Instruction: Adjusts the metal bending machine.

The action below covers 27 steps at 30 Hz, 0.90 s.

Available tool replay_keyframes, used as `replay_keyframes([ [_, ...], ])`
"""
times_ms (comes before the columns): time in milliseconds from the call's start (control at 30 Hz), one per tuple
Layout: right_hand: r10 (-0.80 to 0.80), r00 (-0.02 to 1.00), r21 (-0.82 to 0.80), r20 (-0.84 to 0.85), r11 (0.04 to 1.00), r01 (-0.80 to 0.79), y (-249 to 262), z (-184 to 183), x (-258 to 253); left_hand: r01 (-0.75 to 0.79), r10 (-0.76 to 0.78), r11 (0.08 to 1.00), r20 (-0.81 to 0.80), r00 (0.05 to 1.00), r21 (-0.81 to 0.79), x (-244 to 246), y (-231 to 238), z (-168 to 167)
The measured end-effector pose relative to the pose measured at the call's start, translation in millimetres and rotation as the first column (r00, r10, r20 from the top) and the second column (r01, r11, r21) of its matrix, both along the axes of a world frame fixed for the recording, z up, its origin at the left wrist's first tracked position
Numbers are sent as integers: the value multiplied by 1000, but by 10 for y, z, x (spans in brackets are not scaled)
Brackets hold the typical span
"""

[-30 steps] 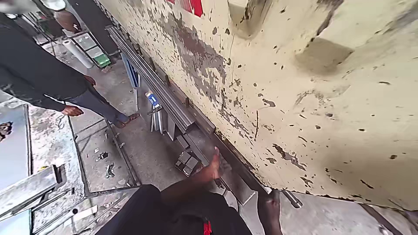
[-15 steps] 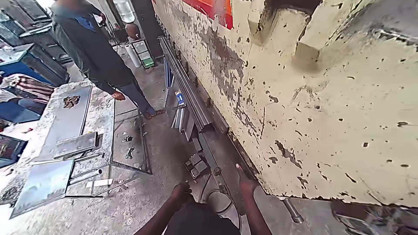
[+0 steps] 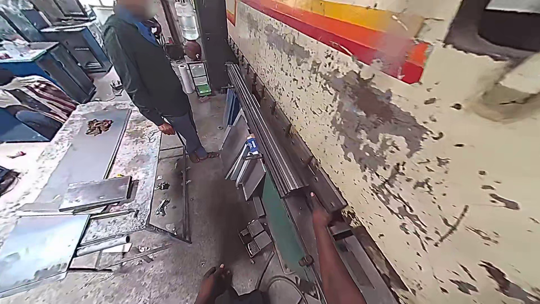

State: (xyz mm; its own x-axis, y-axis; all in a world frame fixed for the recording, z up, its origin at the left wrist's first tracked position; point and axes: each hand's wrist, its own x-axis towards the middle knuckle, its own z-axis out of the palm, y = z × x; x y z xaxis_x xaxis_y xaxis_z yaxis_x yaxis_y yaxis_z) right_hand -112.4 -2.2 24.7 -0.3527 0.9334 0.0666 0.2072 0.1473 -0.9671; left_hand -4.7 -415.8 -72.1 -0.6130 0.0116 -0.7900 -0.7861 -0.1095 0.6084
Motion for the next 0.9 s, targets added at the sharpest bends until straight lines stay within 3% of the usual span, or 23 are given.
replay_keyframes([
  [67, 35, 998, 49, 49, 998, -37, -23, 8, -162, -22, 23, 1000, 28, 999, -20, -10, -130, -125],
  [167, 190, 960, 98, 207, 972, -213, 17, 44, -455, 32, -31, 999, 48, 998, -20, -11, -104, -190],
  [233, 327, 923, 64, 205, 936, -346, 124, 9, -631, 120, -120, 993, 43, 992, 7, -54, 15, -150],
  [333, 427, 896, -62, 123, 904, -422, 141, 66, -557, 184, -184, 982, -3, 983, 44, -24, 51, -34],
  [433, 406, 914, -12, 20, 914, -406, 158, 47, -686, 73, -68, 997, -116, 991, 38, 97, -182, -61],
  [567, 297, 947, 89, 123, 947, -308, 109, -30, -854, -85, 82, 988, -28, 996, -126, 502, -665, -101],
  [700, 385, 920, 5, 66, 922, -386, 126, 2, -1016, -70, 83, 982, 65, 994, -177, 671, -796, -216],
  [900, 481, 874, -89, -72, 869, -486, 240, -60, -956, -101, 94, 988, -72, 993, -116, 895, -795, -251],
])
